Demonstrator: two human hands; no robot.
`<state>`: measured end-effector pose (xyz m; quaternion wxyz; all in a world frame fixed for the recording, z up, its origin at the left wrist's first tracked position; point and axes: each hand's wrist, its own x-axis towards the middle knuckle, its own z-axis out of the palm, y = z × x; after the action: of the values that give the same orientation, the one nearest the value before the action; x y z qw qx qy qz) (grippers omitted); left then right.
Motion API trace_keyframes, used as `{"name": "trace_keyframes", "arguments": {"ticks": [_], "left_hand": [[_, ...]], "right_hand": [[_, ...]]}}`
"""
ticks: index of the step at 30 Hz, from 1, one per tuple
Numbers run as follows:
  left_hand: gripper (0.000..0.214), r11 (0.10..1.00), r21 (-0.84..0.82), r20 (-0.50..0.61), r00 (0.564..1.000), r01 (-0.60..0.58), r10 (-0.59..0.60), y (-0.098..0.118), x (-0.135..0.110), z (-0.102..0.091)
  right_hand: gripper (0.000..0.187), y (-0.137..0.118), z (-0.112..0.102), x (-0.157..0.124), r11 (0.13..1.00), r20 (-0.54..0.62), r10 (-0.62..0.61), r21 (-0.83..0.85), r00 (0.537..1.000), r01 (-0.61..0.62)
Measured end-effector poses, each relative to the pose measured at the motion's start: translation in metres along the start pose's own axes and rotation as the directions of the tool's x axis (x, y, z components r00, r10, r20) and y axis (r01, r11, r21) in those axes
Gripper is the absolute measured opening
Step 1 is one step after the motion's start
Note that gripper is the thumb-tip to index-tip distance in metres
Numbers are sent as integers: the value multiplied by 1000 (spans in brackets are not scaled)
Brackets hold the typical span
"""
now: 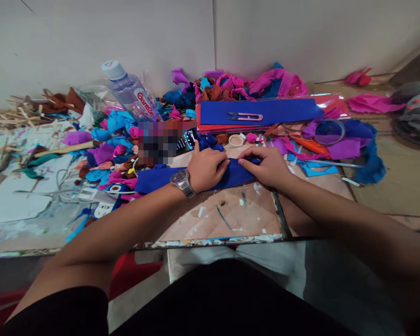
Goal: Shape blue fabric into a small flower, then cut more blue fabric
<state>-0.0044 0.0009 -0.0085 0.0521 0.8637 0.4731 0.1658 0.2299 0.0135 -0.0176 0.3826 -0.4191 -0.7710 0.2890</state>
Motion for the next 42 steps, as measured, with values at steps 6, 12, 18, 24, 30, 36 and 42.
{"name": "trace_keyframes", "arguments": {"ticks": [6, 12, 18, 24, 30, 36, 42], "left_hand": [[35, 1000, -10, -2, 1000, -11, 11, 2, -1, 0], [34, 1000, -7, 9, 1000, -3, 3, 5, -3, 0], [33, 1000, 11, 4, 1000, 25, -25, 3, -1, -3], [31, 999, -4, -50, 998, 32, -32, 2, 1, -8], [31, 1000, -19, -85, 996, 22, -24, -2, 2, -10], [30, 1000, -11, -93, 995, 25, -26, -7, 5, -11], [30, 999, -24, -92, 995, 25, -28, -6, 5, -12]], "right_hand": [[12, 1, 1, 0, 1000, -1, -7, 6, 1000, 7], [13, 1, 0, 0, 1000, 1, 3, -4, 1000, -3], [11, -1, 0, 1, 1000, 5, 0, 4, 1000, 0], [12, -2, 1, 0, 1000, 7, -6, 9, 1000, 6], [11, 0, 2, 0, 1000, 9, -7, -5, 1000, 7], [11, -3, 1, 0, 1000, 7, -3, -13, 1000, 3], [11, -3, 1, 0, 1000, 7, -2, -10, 1000, 2]]}}
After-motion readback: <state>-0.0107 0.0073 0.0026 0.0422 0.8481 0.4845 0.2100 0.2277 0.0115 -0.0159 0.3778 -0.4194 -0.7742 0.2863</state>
